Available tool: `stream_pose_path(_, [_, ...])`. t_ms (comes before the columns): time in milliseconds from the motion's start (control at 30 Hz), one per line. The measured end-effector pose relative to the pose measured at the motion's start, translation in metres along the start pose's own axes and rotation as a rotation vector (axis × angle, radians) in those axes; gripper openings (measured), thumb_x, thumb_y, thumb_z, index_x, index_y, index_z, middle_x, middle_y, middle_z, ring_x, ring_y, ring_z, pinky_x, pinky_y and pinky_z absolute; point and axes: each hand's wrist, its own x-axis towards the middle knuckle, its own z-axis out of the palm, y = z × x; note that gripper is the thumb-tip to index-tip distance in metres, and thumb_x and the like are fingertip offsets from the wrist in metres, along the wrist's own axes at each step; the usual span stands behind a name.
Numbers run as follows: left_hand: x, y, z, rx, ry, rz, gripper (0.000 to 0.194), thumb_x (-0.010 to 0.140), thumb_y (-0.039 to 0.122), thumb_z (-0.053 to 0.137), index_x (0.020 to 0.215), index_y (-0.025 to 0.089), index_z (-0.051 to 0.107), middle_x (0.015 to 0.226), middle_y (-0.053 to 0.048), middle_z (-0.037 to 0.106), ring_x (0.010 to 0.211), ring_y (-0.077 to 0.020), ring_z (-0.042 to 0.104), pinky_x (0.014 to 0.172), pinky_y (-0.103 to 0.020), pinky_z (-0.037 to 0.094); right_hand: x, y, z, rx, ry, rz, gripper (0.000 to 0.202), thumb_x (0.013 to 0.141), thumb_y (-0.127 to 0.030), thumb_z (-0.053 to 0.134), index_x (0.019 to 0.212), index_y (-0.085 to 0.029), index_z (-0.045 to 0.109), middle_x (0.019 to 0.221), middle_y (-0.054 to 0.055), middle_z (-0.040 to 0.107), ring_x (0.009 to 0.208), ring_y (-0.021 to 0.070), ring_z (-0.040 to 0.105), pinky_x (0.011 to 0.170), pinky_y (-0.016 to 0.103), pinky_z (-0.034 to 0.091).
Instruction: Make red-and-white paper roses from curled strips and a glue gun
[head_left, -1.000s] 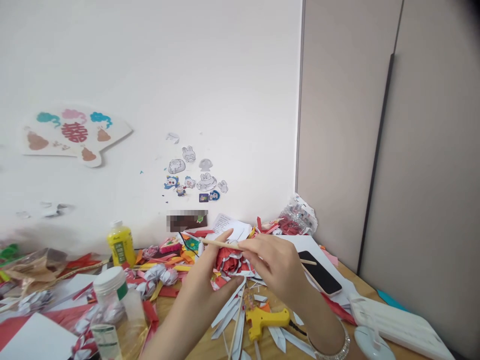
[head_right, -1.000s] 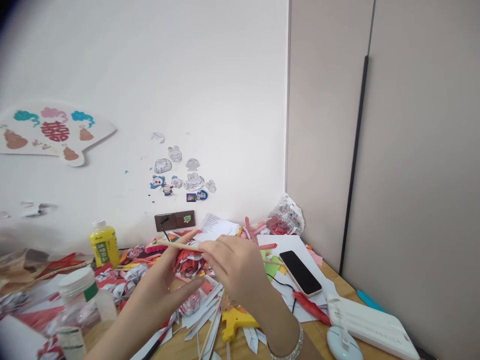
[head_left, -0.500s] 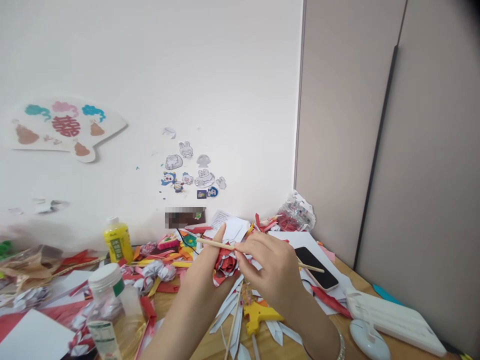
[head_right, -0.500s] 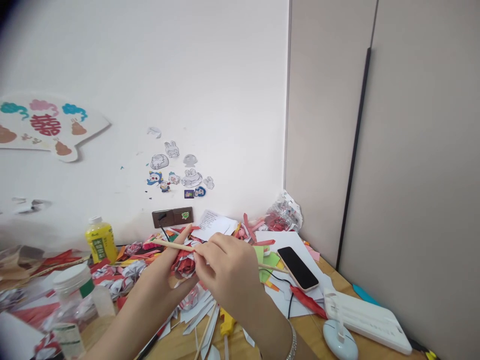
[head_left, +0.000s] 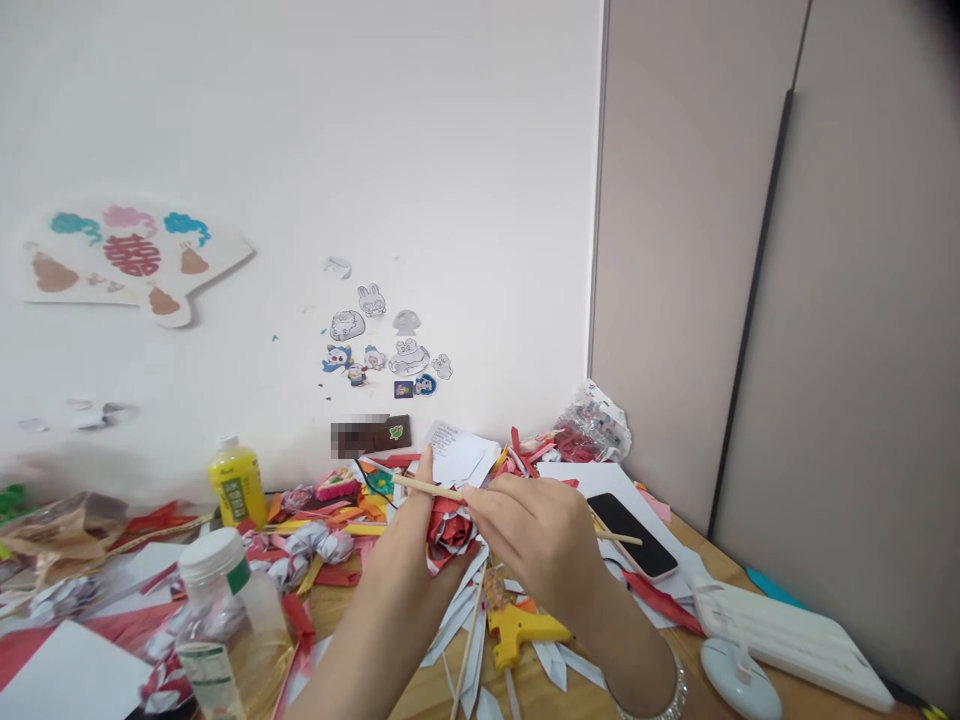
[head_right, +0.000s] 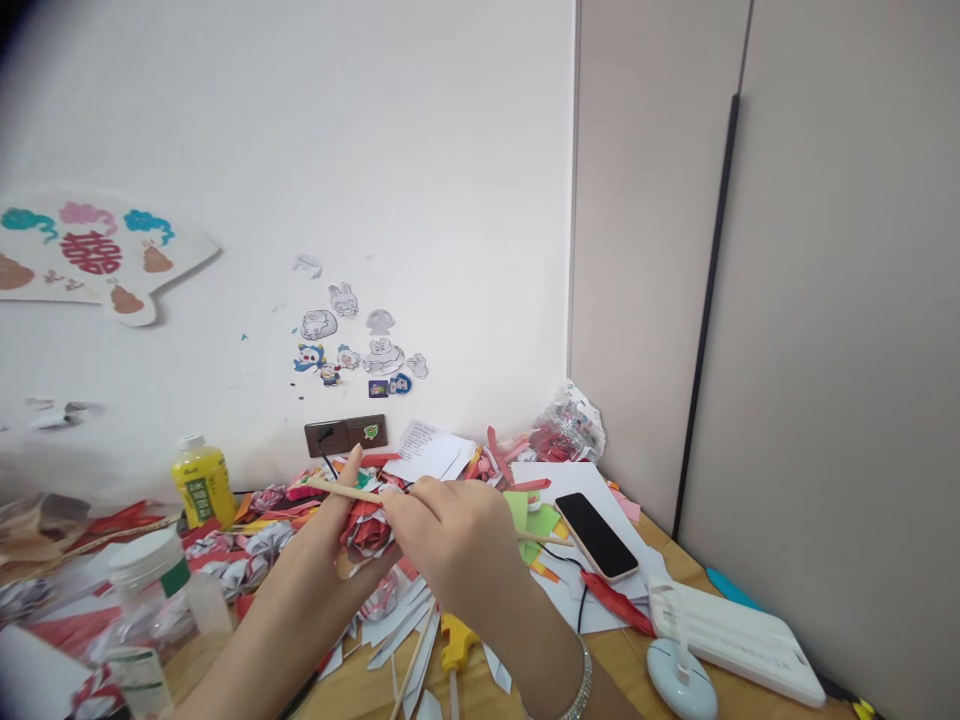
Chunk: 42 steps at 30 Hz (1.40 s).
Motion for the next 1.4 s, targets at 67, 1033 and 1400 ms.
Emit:
stream_pose_path(67, [0.000,0.001,0.000,0.000,-0.012,-0.009,0.080,0.078,0.027,0.054,0.148,0.019,0.016,0.125,-0.013,0.063,0.113,-0.0274,0.061,0.087,-0.036,0.051,0.000,0.001,0.000,0.031,-0.007,0.014,0.024,0.094,-0.013,0.044,0.083,-0.014,0.065,0.066,0.003,0.067,0.054,0.0114,0.058,0.048,0.024,0.034])
stream_pose_path(1033, [-0.004,-0.014,0.013,0.136,0.144,0.136,0.078,0.078,0.012,0.044,0.149,0.023,0.012,0.122,-0.012,0.062,0.114,-0.0274,0.058,0.082,-0.036,0.054,-0.002,-0.002,0.001,0.002,-0.019,0.100,0.027,0.094,-0.018,0.044,0.075,-0.016,0.063,0.058,0.000,0.061,0.053,0.0134,0.053,0.051,0.028,0.031])
stream_pose_path(1400, [0.000,-0.021,0.017,0.096,0.096,0.106,0.081,0.078,0.013,0.045,0.149,0.020,0.006,0.106,-0.010,0.067,0.106,-0.0271,0.062,0.083,-0.037,0.053,-0.004,-0.001,0.010,-0.047,0.043,0.099,0.025,0.094,-0.018,0.046,0.076,-0.016,0.062,0.058,0.000,0.061,0.053,0.0129,0.054,0.051,0.027,0.032])
